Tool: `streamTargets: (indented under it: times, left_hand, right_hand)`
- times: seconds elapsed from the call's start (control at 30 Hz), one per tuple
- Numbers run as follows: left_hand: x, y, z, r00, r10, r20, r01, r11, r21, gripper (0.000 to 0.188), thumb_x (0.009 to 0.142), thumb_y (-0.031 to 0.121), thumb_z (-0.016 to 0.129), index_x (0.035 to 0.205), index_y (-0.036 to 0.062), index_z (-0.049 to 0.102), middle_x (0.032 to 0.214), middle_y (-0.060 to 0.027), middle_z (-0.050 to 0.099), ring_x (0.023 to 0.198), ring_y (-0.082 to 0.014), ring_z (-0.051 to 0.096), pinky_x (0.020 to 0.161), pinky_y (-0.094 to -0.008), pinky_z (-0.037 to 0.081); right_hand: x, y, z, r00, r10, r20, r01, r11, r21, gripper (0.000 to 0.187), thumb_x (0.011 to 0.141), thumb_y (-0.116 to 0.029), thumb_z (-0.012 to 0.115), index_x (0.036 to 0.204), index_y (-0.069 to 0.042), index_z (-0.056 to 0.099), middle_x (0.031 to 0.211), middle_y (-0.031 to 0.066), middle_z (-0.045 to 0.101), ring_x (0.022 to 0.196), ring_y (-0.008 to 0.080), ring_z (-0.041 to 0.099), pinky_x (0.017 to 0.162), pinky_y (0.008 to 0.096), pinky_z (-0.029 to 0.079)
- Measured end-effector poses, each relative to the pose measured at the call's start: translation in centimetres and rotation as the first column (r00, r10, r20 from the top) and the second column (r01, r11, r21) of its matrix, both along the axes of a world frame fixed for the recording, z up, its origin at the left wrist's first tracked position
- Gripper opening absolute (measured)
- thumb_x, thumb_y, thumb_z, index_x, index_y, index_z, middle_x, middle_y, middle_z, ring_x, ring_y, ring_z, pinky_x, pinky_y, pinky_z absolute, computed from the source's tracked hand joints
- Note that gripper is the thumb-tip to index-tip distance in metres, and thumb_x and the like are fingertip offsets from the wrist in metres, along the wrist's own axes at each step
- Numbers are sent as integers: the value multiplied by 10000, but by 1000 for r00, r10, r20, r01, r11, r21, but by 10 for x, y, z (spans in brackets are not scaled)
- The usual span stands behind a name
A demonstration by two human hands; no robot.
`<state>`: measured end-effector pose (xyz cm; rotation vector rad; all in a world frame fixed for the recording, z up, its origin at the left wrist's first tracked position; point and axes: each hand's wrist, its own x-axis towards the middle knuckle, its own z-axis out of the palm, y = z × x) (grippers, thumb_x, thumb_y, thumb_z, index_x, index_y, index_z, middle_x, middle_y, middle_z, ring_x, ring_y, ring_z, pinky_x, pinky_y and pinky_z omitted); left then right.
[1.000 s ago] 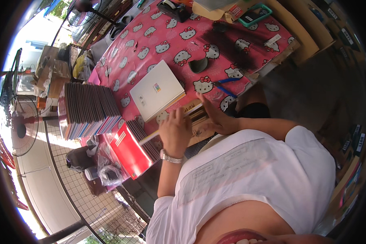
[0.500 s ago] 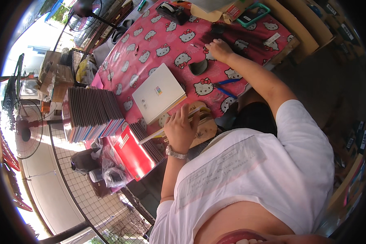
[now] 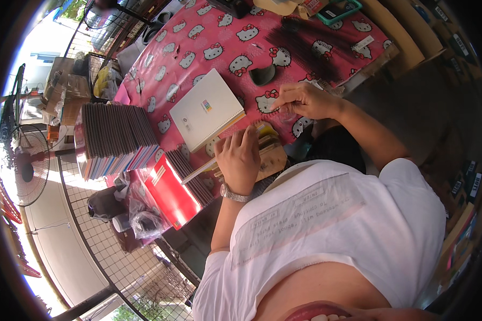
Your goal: The person picks up notebooks of various colors from a stack, places them one at a time on a workspace, and labels them using a pen.
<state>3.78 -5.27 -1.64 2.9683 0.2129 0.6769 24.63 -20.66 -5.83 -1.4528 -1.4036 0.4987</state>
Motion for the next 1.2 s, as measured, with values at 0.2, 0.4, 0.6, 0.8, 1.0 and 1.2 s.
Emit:
streamTargets:
  times: [0.2, 0.4, 0.6, 0.8, 1.0, 1.2]
  left_hand:
    - [-2, -1, 5, 999, 5, -54, -10, 996, -85, 78, 890, 124, 636, 966, 106, 631, 835, -72, 681, 707, -264, 656, 626, -377, 472]
    - [-1, 2, 1, 1000, -27, 5, 27, 995, -100, 126, 852, 135, 666, 968, 115, 620, 710, -47, 617, 647, -247, 623, 572, -379, 433]
    - [-1, 0, 4, 1000, -17, -21, 15, 995, -94, 98, 862, 111, 662, 960, 104, 650, 836, -64, 687, 697, -259, 656, 636, -372, 481]
    - [-1, 3, 3, 998, -66, 17, 67, 996, -60, 116, 859, 111, 665, 974, 109, 655, 830, -64, 682, 705, -259, 651, 646, -368, 479]
    - [-4, 1, 3, 999, -30, -21, 28, 993, -115, 169, 842, 165, 688, 992, 105, 640, 800, -57, 663, 664, -240, 635, 617, -355, 448]
    - [3, 7, 0, 998, -32, -51, 28, 997, -74, 144, 853, 122, 639, 993, 86, 634, 859, -88, 668, 801, -295, 651, 707, -401, 479]
  right_hand:
    - [-14, 4, 8, 999, 35, -27, -35, 999, 16, 351, 862, 30, 643, 1167, -132, 705, 941, 53, 614, 791, 189, 637, 726, 304, 517]
    - [-13, 8, 8, 992, -64, 111, 46, 986, 158, 412, 832, 41, 645, 1179, -170, 712, 851, 51, 603, 780, 197, 629, 703, 329, 505]
    - [-11, 6, 18, 973, 81, 216, -93, 995, 45, 542, 763, 151, 554, 1170, -168, 713, 830, 66, 590, 797, 223, 606, 709, 354, 495]
    - [-10, 12, 28, 982, 177, -65, -173, 983, 57, 514, 773, 164, 517, 1154, -126, 705, 864, 77, 616, 771, 213, 589, 703, 336, 473]
    - [-14, 8, 29, 960, 199, -197, -226, 966, -128, 288, 853, 62, 595, 1109, -45, 674, 877, 75, 613, 781, 203, 575, 716, 327, 464]
    - [-35, 20, 16, 989, -42, 141, 35, 998, 49, 173, 863, -82, 671, 1028, -31, 655, 952, 114, 618, 869, 302, 624, 745, 381, 493]
